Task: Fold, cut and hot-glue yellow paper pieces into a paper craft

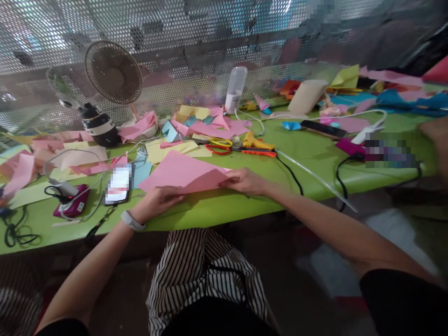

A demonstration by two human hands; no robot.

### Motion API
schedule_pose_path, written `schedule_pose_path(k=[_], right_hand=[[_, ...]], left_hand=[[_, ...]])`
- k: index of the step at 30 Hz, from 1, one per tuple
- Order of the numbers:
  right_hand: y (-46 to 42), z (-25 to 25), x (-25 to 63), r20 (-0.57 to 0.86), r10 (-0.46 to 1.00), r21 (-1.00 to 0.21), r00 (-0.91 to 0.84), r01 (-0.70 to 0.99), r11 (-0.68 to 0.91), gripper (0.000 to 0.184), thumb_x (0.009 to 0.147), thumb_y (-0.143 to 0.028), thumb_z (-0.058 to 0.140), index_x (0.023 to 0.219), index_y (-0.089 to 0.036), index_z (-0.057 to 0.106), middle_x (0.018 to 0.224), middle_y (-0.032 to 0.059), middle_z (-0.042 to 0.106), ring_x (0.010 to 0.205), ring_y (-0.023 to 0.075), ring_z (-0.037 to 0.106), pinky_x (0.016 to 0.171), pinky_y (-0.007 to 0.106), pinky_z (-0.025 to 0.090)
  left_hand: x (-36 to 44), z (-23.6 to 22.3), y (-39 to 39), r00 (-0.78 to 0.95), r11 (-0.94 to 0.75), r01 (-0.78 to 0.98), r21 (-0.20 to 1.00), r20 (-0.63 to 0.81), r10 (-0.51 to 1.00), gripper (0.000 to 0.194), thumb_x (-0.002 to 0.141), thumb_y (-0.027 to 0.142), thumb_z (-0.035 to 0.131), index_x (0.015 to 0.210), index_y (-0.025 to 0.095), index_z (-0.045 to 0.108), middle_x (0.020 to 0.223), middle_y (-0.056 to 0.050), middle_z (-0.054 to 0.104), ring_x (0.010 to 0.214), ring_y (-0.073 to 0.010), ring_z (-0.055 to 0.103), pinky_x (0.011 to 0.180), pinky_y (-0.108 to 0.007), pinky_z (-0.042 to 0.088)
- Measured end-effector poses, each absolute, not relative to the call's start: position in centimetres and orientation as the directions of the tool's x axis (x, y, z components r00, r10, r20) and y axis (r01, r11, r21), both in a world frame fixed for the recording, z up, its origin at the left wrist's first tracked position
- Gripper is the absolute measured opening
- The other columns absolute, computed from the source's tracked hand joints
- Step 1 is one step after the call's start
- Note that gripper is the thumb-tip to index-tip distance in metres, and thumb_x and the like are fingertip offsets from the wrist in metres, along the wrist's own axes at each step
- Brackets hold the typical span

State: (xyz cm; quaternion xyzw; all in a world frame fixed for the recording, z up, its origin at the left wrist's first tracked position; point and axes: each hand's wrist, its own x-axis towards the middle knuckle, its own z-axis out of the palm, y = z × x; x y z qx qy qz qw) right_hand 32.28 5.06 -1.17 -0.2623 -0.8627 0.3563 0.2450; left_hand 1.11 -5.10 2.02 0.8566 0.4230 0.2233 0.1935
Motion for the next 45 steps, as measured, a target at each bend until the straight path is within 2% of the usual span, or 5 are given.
schedule_pose_path(k=[6,10,14,25,45], right_hand=[[6.0,0.0,30.1,0.167,0.822,-0.608,-0.545,0.600,0.521,0.041,0.089,-0.056,0.060,0.073,-0.019,0.062,0.065,-0.0002,0.058,0.063,0.0151,0.050,0.060,0.027,0.034],[7.5,0.6,27.2,0.045,0.841,-0.469,-0.539,0.732,0.494,0.026,0.091,-0.044,0.059,0.088,-0.019,0.064,0.082,0.0048,0.067,0.072,0.0180,0.056,0.060,0.027,0.033],[8.2,1.3,26.2,-0.002,0.825,-0.384,-0.565,0.762,0.522,0.021,0.094,-0.037,0.055,0.095,-0.019,0.065,0.094,0.0085,0.072,0.079,0.0196,0.061,0.061,0.027,0.034],[9.3,0.5,26.1,0.021,0.833,-0.263,-0.553,0.801,0.539,0.026,0.101,-0.036,0.048,0.113,-0.019,0.062,0.101,0.0129,0.074,0.087,0.0260,0.066,0.066,0.031,0.039],[11.3,0.9,31.7,-0.196,0.753,-0.731,-0.628,0.606,0.315,0.030,0.086,-0.047,0.065,0.097,-0.019,0.061,0.062,-0.0057,0.048,0.052,0.0105,0.040,0.053,0.025,0.030]], left_hand=[[2.8,2.2,-4.5,0.241,-0.328,0.822,0.465,0.239,0.941,0.047,0.099,0.055,0.048,0.083,0.016,0.068,0.065,-0.003,0.063,0.060,-0.0164,0.061,0.057,-0.029,0.048],[3.6,1.7,-2.7,0.160,-0.308,0.877,0.369,0.380,0.911,0.057,0.097,0.054,0.051,0.137,0.013,0.053,0.111,-0.015,0.072,0.101,-0.0269,0.069,0.087,-0.041,0.055],[4.3,1.4,-2.2,0.489,-0.545,0.831,0.109,0.324,0.810,0.056,0.101,0.051,0.046,0.150,0.023,0.044,0.159,-0.013,0.042,0.148,-0.0307,0.036,0.123,-0.054,0.024],[3.3,0.1,-1.6,0.479,-0.526,0.836,0.155,0.261,0.838,0.058,0.104,0.044,0.042,0.159,0.029,0.030,0.161,-0.011,0.039,0.148,-0.0340,0.036,0.117,-0.050,0.038],[3.6,-0.4,-2.5,0.510,-0.515,0.846,0.139,0.071,0.857,0.067,0.102,0.062,0.026,0.157,0.025,0.033,0.160,-0.011,0.040,0.149,-0.0337,0.034,0.119,-0.061,0.026]])
